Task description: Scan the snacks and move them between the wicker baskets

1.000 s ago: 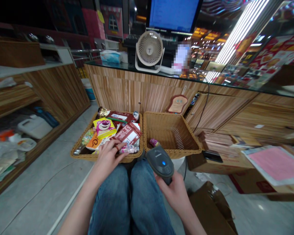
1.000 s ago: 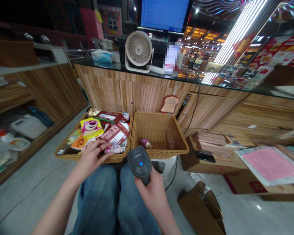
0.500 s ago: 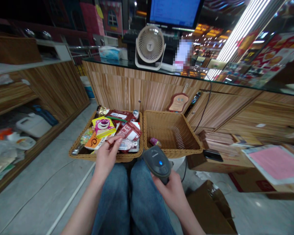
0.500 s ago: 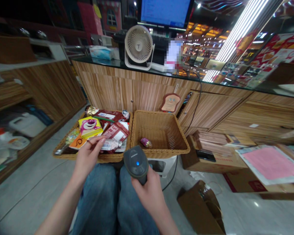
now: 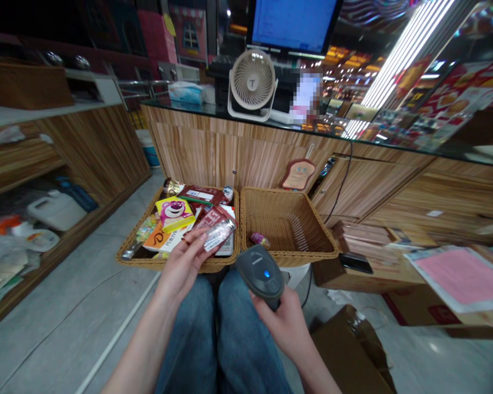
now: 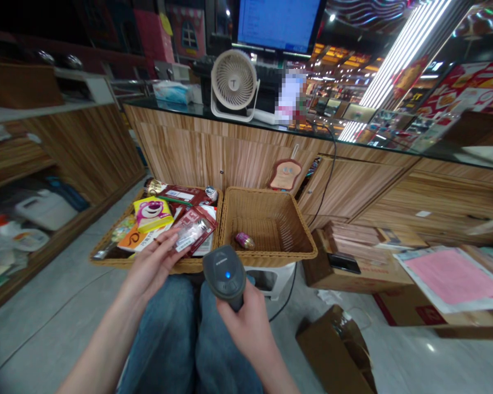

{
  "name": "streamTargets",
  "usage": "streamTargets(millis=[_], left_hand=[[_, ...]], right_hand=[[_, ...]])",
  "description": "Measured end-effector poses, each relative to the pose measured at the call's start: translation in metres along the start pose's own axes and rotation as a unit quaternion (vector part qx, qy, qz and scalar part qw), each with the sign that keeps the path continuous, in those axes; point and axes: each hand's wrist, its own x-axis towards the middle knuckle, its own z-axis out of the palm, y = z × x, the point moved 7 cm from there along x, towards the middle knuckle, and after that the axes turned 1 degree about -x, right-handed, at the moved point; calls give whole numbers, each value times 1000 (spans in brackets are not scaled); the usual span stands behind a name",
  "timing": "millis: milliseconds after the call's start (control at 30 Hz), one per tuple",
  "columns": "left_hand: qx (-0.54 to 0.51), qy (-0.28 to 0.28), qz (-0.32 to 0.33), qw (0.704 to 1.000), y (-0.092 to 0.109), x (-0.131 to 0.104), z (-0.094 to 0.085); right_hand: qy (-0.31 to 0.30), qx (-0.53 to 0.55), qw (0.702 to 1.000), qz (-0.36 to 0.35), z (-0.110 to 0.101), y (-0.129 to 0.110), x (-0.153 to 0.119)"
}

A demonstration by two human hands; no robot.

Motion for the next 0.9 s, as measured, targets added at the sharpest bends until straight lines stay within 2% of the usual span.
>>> streamTargets(millis=[100,333,500,667,900], left_hand=[[7,-5,-4,1000,-1,-1,1],[27,38,20,999,3,-1,-1],[41,49,38,997,7,-3,1],[68,49,55,995,7,-1,-2],[56,55,39,996,4,2,-5]], right_hand=[[0,-6,1000,-8,0,-5,0],[-33,-18,998,-47,4,-24,2],[-59,-28,997,-46,10,-27,3],[-58,-14,997,-49,11,-30,4],[-58,-13,997,-49,10,-30,4]])
